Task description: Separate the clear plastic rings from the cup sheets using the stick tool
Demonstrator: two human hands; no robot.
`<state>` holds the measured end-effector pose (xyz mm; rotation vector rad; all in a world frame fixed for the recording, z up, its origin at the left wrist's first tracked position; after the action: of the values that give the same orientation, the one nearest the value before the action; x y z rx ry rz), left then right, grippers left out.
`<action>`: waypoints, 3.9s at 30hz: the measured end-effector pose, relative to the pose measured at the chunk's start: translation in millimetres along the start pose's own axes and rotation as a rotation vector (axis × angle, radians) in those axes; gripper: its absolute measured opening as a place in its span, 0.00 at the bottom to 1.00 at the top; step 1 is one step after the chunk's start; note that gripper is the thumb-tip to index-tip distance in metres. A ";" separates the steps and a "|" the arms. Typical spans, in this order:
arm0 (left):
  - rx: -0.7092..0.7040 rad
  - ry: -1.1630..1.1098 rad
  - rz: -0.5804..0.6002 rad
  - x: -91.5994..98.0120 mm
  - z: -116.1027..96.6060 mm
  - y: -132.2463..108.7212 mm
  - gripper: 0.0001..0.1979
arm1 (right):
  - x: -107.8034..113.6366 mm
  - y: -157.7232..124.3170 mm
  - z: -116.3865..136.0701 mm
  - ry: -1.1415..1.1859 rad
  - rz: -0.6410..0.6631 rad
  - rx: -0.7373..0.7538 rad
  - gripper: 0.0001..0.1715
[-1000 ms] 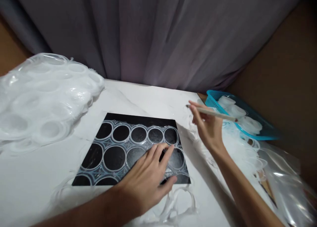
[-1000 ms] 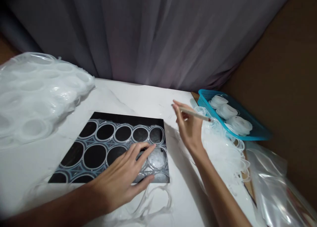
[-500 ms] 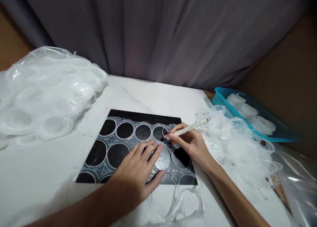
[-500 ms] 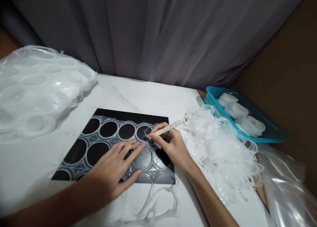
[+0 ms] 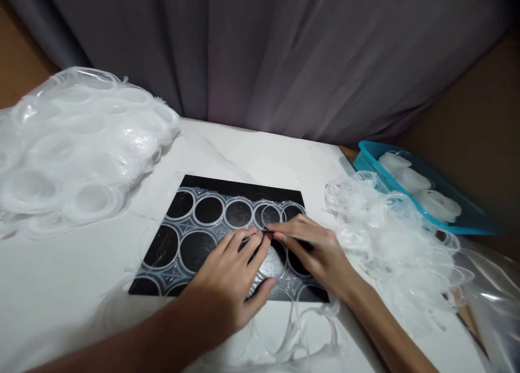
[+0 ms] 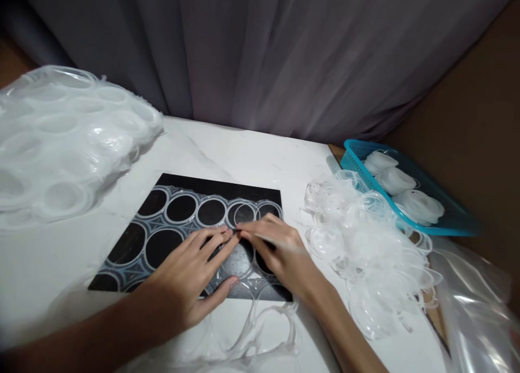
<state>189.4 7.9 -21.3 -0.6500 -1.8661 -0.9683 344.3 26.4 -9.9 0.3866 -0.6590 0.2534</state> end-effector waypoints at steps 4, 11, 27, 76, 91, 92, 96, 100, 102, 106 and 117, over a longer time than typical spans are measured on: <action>0.008 -0.019 -0.010 1.8 1.7 -0.7 0.25 | -12.5 -9.6 10.8 -0.362 0.066 0.179 0.35; 0.038 -0.019 0.130 -6.6 4.3 3.5 0.29 | 35.3 41.8 -15.5 -0.564 -0.108 0.144 0.21; 0.039 -0.153 0.232 5.8 22.8 0.7 0.25 | 72.1 59.3 -19.3 -0.257 -0.538 -0.032 0.13; 0.109 0.021 0.227 21.2 40.4 -40.0 0.29 | -52.0 17.0 37.4 -0.325 0.157 0.238 0.29; 0.064 -0.063 0.101 26.1 43.4 -47.4 0.30 | -40.2 32.4 20.6 0.111 0.040 -0.043 0.15; 0.067 -0.063 0.112 24.2 43.5 -47.7 0.30 | -40.8 32.5 20.5 0.114 0.044 -0.044 0.15; 0.093 -0.054 0.141 18.2 42.4 -47.8 0.30 | -41.9 35.0 18.5 0.129 0.043 -0.069 0.15; 0.111 -0.013 0.176 18.4 42.2 -46.9 0.31 | -38.2 37.3 5.0 0.221 0.037 -0.195 0.11; 0.077 -0.015 0.163 25.2 42.4 -47.5 0.30 | -34.9 36.4 -5.3 0.273 0.050 -0.290 0.11; 0.053 -0.035 0.059 44.9 55.5 -55.7 0.28 | -22.8 42.5 -13.2 0.328 -0.017 -0.386 0.13; 0.142 0.064 0.039 41.0 73.1 -69.9 0.25 | -78.9 81.2 9.9 0.420 0.055 -0.350 0.16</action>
<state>83.3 31.8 -30.0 -0.5614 -1.8396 -0.8142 250.4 86.8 -31.4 -0.0245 -0.2903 0.2563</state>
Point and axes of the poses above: each hand's wrist, its own y-axis towards the middle knuckle, its own x-axis out of the back of the hand, z = x × y, the point moved 8 cm from there along y, towards the middle knuckle, and after that the axes turned 5 degrees about z, right-handed, at the moved point
